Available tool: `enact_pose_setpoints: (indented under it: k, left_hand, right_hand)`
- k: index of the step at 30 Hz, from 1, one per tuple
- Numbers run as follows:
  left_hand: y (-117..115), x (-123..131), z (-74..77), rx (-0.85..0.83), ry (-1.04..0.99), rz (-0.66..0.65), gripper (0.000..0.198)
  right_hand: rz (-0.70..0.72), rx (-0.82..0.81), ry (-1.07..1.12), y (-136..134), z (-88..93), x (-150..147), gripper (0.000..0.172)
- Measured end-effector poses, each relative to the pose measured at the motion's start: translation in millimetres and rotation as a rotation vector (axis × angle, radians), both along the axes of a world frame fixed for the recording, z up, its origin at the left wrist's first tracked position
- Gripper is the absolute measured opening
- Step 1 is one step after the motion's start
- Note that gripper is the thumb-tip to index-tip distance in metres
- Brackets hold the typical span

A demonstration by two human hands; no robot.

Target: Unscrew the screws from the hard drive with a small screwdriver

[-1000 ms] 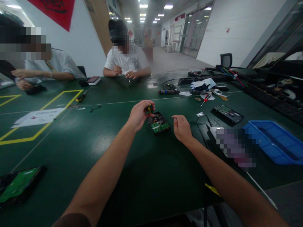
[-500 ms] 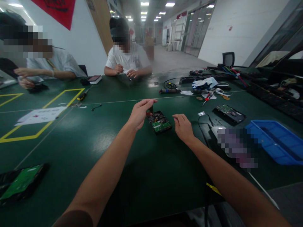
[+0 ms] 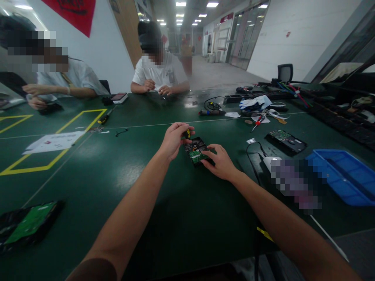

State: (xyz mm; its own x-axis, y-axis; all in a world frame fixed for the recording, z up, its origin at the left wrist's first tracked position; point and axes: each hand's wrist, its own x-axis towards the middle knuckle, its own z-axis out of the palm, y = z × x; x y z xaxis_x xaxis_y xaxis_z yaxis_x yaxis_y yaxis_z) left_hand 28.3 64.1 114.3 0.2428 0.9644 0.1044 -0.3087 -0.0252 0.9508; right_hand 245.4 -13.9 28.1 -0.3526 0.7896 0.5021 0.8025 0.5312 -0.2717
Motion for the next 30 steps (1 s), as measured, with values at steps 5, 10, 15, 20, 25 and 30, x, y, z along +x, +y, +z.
enact_pose_setpoints:
  k: [5, 10, 15, 20, 25, 30]
  left_hand:
    - [-1.4, -0.3, 1.5, 0.02, 0.009, -0.015, 0.019]
    - [-1.0, -1.7, 2.6, 0.088, 0.099, 0.018, 0.02]
    - [-2.0, -1.7, 4.8, 0.081, 0.116, 0.007, 0.022]
    - [-4.8, -0.5, 6.6, 0.048, 0.067, -0.014, 0.026]
    - [-3.9, 0.8, 5.5, 0.051, 0.037, -0.02, 0.015]
    - [-2.1, 3.4, 2.4, 0.078, 0.018, -0.018, 0.016]
  right_hand:
    - [0.01, -0.019, -0.045, -1.0, -1.9, -0.2, 0.039]
    - [0.011, -0.032, -0.054, -1.1, -3.1, 0.4, 0.04]
    - [0.006, -0.052, -0.05, -0.7, -2.7, 0.6, 0.038]
    - [0.004, -0.052, -0.044, 0.1, -3.0, 1.1, 0.039]
    - [0.005, -0.06, -0.033, -0.3, -2.5, 1.2, 0.039]
    - [0.003, -0.06, -0.025, -0.4, -2.6, 1.3, 0.041]
